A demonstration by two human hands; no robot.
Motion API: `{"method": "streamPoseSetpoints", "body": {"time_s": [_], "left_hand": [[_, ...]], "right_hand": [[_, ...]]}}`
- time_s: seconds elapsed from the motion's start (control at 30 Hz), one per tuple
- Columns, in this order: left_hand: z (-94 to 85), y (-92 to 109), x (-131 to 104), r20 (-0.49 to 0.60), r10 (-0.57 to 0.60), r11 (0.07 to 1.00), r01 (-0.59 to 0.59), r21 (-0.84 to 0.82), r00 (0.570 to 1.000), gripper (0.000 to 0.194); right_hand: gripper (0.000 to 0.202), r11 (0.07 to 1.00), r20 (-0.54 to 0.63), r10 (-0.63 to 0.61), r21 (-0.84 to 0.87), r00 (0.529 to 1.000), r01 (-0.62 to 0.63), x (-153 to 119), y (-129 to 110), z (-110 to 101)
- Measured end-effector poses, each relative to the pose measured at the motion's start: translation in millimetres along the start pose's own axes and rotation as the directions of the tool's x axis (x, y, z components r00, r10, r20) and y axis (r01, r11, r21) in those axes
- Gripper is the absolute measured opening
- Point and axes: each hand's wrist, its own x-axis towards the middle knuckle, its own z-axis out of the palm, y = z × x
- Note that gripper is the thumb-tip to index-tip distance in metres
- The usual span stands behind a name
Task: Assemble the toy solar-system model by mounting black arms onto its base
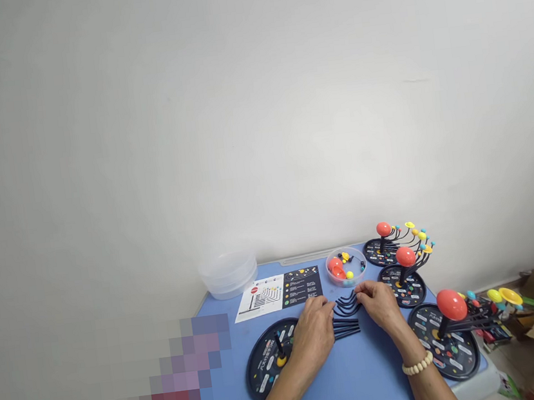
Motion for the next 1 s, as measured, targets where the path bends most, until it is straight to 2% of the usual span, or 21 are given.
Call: {"method": "streamPoseSetpoints", "body": {"time_s": [0.7,1.0], "left_hand": [[-2.2,1.5,0.0,0.024,-0.009,1.0,0.009,0.001,1.0,0.039],[-1.8,0.7,-2.3,0.025,0.042,0.999,-0.042,-0.007,0.999,0.051]], "right_hand": [[0.026,0.995,-0.017,-0.031,-0.097,0.999,0.029,-2.5,-2.4,-2.1],[0.028,0.992,-0.021,-0.031,-0.126,0.999,0.028,-2.9,-2.5,-2.7]]}}
